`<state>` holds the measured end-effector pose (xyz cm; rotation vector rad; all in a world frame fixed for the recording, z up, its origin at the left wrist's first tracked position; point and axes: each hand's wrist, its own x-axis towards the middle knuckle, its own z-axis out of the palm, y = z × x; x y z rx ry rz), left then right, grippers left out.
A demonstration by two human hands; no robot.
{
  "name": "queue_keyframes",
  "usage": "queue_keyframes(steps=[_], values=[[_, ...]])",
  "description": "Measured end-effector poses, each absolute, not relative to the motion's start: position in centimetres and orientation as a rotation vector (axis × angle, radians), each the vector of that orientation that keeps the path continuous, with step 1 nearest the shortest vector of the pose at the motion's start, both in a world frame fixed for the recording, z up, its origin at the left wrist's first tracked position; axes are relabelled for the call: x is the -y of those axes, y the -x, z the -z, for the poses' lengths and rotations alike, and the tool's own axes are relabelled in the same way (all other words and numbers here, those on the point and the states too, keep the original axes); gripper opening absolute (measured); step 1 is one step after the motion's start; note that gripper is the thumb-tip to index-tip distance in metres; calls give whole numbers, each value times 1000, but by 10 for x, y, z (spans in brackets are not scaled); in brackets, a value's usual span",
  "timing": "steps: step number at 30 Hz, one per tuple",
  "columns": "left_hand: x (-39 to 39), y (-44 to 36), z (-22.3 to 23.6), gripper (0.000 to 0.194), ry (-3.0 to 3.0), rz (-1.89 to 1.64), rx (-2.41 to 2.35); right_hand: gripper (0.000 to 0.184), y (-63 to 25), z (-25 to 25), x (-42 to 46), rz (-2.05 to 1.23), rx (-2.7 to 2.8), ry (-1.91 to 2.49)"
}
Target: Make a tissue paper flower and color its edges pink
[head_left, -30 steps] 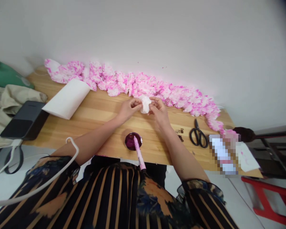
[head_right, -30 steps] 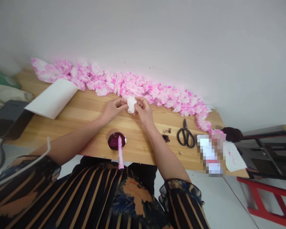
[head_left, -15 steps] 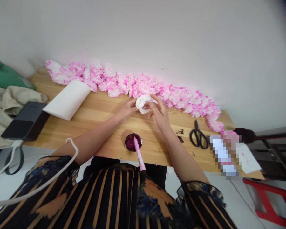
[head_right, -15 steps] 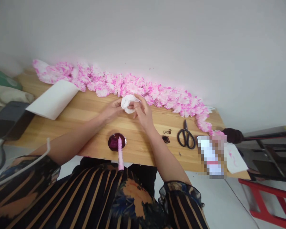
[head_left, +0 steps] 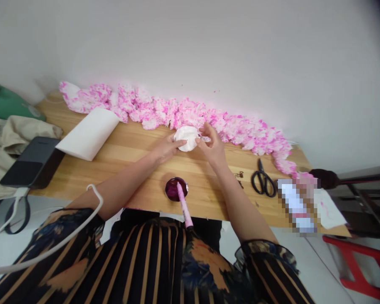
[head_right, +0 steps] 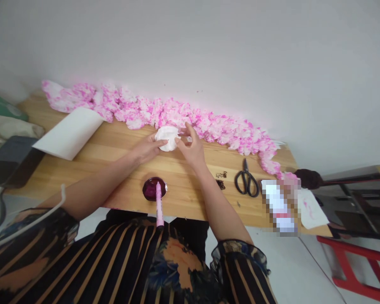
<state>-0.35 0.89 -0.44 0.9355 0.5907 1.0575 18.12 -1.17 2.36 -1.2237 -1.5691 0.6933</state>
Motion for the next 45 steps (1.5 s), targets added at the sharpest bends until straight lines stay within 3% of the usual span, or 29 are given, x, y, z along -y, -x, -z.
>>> queue_keyframes(steps=[5,10,16,25,33,45], values=[[-8,3,8,58,-994,-977,-661,60,-184,-16,6,-860,1600,1315],[-9,3,6,44,-1123,-1007,-785,35,-182,-16,9,-972,1621,1304],[-5,4,-1,33,-1072,-952,-817,23,-178,-14,12,-875,1666,1250],[-3,6,-5,37,-1098,-924,-859,20,-177,-20,14,-807,1734,1290],[-11,11,-2,39,-1024,-1019,-722,43,-179,-18,6,-1197,1255,1217],[-12,6,2,52,-1277,-1044,-771,30,-177,-23,9,-1197,1346,1258]])
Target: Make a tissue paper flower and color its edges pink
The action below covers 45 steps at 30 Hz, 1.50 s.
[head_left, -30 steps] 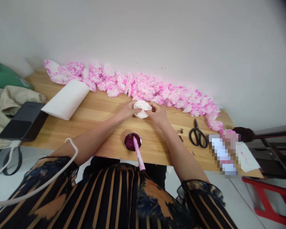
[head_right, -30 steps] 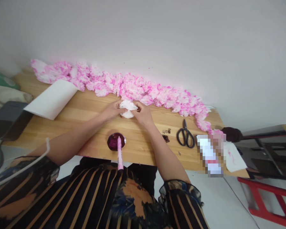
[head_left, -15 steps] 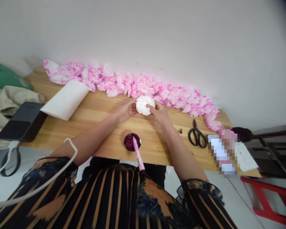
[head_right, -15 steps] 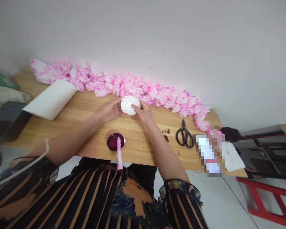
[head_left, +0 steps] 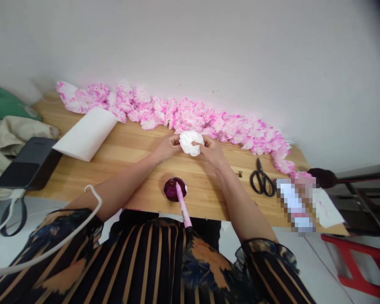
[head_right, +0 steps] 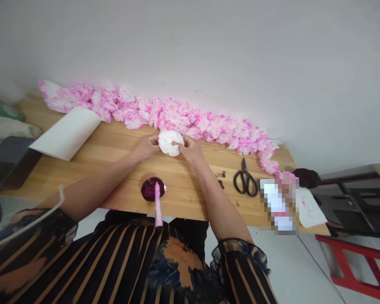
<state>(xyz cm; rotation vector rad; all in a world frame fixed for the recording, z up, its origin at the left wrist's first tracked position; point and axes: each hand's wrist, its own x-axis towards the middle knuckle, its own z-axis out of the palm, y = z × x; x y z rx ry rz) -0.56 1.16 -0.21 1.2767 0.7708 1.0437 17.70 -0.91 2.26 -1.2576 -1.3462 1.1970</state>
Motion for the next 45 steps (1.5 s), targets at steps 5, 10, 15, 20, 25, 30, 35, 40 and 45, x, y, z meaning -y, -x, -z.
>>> queue_keyframes(steps=[5,10,15,20,25,30,35,40,45], values=[[-8,6,1,52,-1306,-1053,-718,21,-180,-24,9,-1145,1400,1229],[-8,6,4,41,-1316,-1062,-705,15,-184,-24,9,-1088,1511,1197],[-8,5,5,37,-1247,-1100,-701,14,-180,-26,13,-1085,1516,1174],[-7,4,2,40,-1034,-1213,-681,36,-174,-27,16,-1294,1254,995],[-9,4,3,38,-989,-1246,-676,27,-171,-12,12,-1128,1359,1098],[-9,4,5,34,-1071,-1247,-693,26,-166,-10,15,-867,1427,1077],[-7,4,3,34,-1051,-1248,-698,22,-164,-15,17,-793,1427,1066],[-5,2,4,33,-1066,-1259,-674,15,-164,-18,20,-802,1465,1083],[-7,6,2,37,-1173,-1227,-699,21,-169,-12,19,-876,1472,1139]])
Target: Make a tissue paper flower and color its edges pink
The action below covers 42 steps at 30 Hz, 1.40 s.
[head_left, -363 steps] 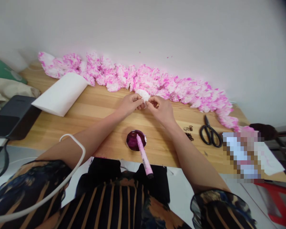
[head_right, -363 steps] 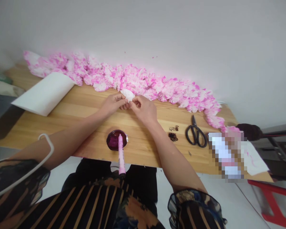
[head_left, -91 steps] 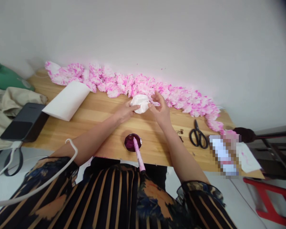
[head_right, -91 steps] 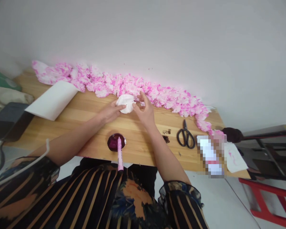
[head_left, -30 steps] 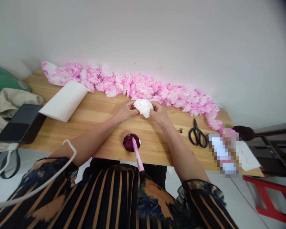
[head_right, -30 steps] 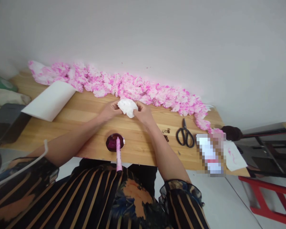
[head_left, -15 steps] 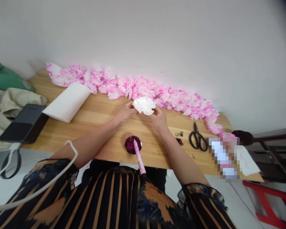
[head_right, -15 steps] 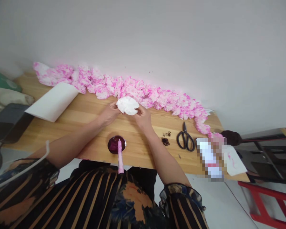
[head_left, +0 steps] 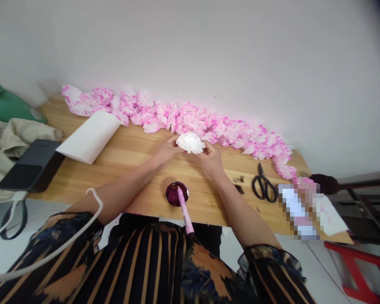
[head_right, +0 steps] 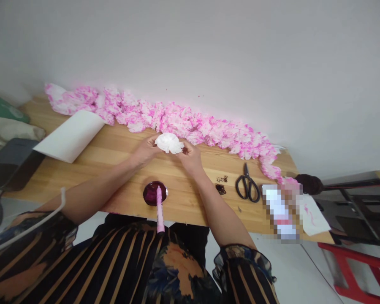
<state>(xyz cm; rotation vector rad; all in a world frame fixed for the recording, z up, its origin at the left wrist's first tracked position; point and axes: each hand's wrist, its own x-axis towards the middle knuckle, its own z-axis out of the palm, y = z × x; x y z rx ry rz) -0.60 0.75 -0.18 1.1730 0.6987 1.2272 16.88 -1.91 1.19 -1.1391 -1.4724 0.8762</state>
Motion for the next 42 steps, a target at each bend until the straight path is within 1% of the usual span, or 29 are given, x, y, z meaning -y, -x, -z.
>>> queue_keyframes(steps=[5,9,15,23,28,30,31,34,36,40,42], values=[[-14,12,-3,40,-1307,-1170,-751,19,-171,-7,12,-926,1478,1173],[-11,10,-4,38,-1222,-1180,-744,17,-168,-14,12,-938,1448,1122],[-9,9,-1,43,-1119,-1193,-689,18,-169,-21,14,-887,1489,1142],[-10,15,-5,37,-1247,-1182,-728,17,-174,-18,12,-932,1491,1130],[-14,16,-2,31,-1475,-1178,-834,18,-174,-15,13,-875,1591,1173],[-13,14,-1,29,-1447,-1198,-848,18,-173,-14,12,-850,1570,1194],[-13,12,-1,30,-1387,-1210,-830,18,-172,-13,12,-841,1547,1194],[-11,5,1,42,-1158,-1212,-747,18,-170,-12,12,-816,1488,1168],[-9,3,3,47,-1077,-1188,-732,19,-168,-12,14,-806,1476,1169],[-11,4,5,44,-1093,-1179,-745,21,-168,-13,15,-800,1528,1217],[-14,7,6,46,-1109,-1185,-754,27,-170,-13,14,-826,1558,1195]])
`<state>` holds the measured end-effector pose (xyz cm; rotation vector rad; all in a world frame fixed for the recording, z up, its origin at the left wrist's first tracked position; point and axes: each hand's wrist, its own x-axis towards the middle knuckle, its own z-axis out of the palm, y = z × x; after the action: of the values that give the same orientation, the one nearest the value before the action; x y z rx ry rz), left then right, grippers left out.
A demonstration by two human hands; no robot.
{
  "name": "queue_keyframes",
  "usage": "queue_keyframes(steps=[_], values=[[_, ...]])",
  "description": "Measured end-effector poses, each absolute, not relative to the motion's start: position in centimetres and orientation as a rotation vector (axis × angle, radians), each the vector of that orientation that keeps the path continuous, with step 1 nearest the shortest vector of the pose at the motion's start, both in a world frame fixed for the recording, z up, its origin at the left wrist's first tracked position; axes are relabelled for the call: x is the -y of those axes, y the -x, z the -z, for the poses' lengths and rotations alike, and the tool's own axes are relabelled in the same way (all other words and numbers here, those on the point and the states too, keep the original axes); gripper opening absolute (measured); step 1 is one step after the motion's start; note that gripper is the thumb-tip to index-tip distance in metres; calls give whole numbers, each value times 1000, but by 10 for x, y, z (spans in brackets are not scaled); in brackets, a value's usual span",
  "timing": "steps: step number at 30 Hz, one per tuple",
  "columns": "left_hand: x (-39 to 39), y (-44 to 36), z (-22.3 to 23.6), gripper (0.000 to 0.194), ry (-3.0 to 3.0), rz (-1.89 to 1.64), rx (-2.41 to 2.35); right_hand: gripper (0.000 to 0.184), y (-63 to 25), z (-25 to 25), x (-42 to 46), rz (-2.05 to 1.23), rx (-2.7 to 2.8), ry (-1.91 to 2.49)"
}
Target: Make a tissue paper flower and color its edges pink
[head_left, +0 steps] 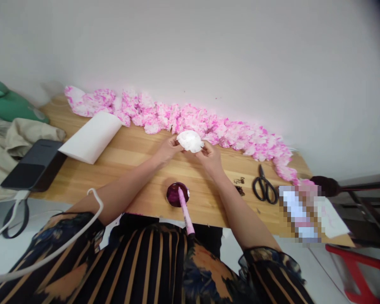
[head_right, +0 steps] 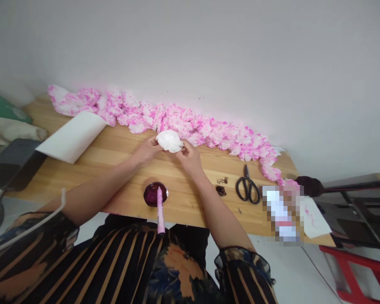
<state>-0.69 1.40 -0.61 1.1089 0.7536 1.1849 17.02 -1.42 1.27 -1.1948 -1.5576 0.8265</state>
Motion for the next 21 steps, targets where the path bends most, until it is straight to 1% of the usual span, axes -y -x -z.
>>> queue_keyframes(steps=[2,4,6,8,10,13,16,21], values=[[-17,9,7,50,-1125,-1181,-762,37,-174,-13,12,-878,1563,1126],[-19,10,7,55,-1154,-1164,-755,40,-179,-16,11,-901,1543,1061],[-19,9,7,56,-1202,-1139,-736,36,-182,-22,13,-864,1532,1041],[-19,9,8,56,-1264,-1105,-728,27,-183,-29,16,-771,1567,1036],[-18,9,9,54,-1319,-1074,-737,18,-183,-36,20,-636,1665,1017],[-17,9,10,47,-1359,-1049,-742,11,-181,-41,23,-430,1836,964],[-17,9,9,41,-1356,-1042,-715,9,-179,-40,23,-323,1931,934],[-17,8,8,44,-1330,-1054,-680,13,-181,-34,19,-218,1935,968]])
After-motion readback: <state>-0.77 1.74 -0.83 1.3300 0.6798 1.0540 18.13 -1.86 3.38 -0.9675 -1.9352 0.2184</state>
